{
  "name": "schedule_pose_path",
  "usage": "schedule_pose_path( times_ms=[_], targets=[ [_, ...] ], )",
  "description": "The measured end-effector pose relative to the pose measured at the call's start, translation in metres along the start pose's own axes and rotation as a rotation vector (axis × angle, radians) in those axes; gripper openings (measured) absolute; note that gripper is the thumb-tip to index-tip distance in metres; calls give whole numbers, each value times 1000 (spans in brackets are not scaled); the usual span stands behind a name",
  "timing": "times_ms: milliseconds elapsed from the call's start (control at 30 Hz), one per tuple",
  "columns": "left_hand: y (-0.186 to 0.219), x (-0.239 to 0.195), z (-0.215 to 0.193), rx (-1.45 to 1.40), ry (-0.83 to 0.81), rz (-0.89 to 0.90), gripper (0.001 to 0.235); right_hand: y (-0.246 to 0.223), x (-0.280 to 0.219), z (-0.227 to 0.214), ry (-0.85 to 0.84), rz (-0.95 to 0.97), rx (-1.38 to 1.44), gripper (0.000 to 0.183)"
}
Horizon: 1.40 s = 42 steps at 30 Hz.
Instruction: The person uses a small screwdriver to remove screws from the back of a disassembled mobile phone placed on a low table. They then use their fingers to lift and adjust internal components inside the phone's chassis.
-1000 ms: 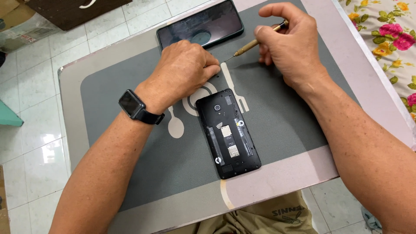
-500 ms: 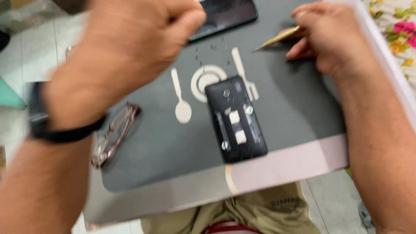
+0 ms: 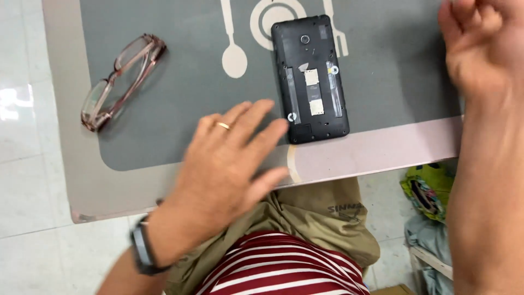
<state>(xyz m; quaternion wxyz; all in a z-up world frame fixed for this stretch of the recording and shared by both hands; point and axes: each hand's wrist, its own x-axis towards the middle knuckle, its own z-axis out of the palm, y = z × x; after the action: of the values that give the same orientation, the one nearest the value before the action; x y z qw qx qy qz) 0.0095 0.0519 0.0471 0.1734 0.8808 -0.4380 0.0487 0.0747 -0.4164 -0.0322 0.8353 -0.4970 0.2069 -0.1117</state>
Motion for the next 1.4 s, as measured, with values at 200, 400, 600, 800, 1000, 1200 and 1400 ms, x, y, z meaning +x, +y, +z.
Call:
schedule_pose_path(
  times_ms=[200, 400, 600, 800, 1000, 1200, 1400],
  targets=[
    [16, 5, 19, 17, 71, 15, 84, 11, -143, 49, -138, -390, -566, 43],
    [15, 2, 19, 48, 51, 32, 92, 16, -213, 110, -171, -642, -898, 46],
    [13, -1, 22, 1, 91, 33, 88, 19, -224, 134, -283, -766, -1022, 43],
    [13, 0, 21, -21, 110, 40, 85, 19, -226, 140, -248, -783, -1103, 42],
    [12, -1, 21, -20, 94, 39, 87, 1, -236, 140, -335, -1036, -1556, 29],
    [11, -1, 19, -60, 95, 61, 90, -16, -230, 168, -432, -1069, -1847, 26],
    [9, -3, 30, 7, 63, 40, 102, -20, -227, 199, -552, -944, -1898, 18]
  ],
)
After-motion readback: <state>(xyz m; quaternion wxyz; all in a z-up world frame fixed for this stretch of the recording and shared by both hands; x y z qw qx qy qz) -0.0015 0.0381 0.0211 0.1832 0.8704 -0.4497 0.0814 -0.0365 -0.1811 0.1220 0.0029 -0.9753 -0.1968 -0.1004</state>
